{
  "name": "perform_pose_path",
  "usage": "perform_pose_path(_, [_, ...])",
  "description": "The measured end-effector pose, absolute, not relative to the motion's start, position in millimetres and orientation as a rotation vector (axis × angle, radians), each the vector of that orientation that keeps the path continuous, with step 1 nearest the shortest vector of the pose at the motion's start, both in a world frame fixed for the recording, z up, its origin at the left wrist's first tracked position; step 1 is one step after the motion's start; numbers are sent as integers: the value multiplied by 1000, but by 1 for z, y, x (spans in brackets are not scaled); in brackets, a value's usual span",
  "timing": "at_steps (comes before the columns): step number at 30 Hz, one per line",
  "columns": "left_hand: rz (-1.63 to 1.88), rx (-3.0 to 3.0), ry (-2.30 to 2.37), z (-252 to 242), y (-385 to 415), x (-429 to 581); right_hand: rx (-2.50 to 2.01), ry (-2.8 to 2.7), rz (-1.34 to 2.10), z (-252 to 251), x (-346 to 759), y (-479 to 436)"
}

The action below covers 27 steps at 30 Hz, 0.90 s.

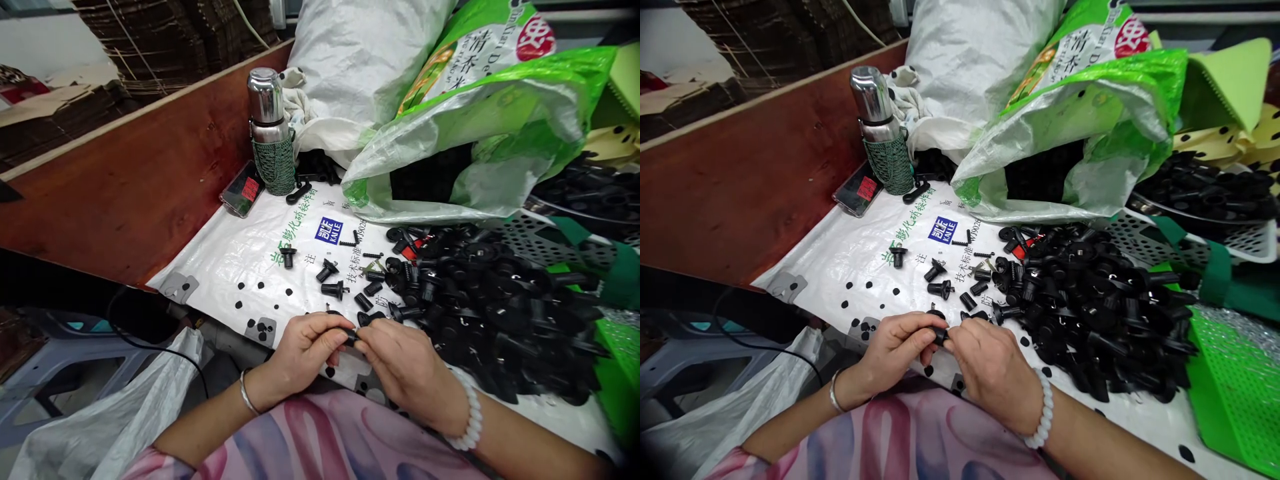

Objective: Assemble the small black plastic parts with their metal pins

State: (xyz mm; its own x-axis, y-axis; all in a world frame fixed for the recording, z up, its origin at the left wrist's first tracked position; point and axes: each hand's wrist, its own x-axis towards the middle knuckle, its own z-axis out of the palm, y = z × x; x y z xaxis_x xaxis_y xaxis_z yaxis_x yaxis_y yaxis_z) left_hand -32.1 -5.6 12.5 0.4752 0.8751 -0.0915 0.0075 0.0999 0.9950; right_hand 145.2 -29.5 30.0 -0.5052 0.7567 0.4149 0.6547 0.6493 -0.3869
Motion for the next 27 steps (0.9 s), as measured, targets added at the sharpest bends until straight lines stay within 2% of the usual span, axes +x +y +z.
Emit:
perform_pose_path(5, [935,1463,850,8,-6,-36,-1153,-2063,698,31,137,-28])
perform_pose_path(9, [896,1221,773,4,-1,-46,-1181,-2038,832,40,136,-16])
perform_pose_path(12, [952,953,711,1,5,-56,-1194,-2061,699,45,143,-2])
perform_pose_path(16, [1055,696,720,-1,9,-69,-1210,-2248,342,41,147,7])
perform_pose_path(23, [1063,608,725,-2,9,-72,-1178,-2655,-54,30,126,-2])
perform_pose_path(27, [1049,630,706,-5,9,-71,-1006,-2836,-211,29,121,0])
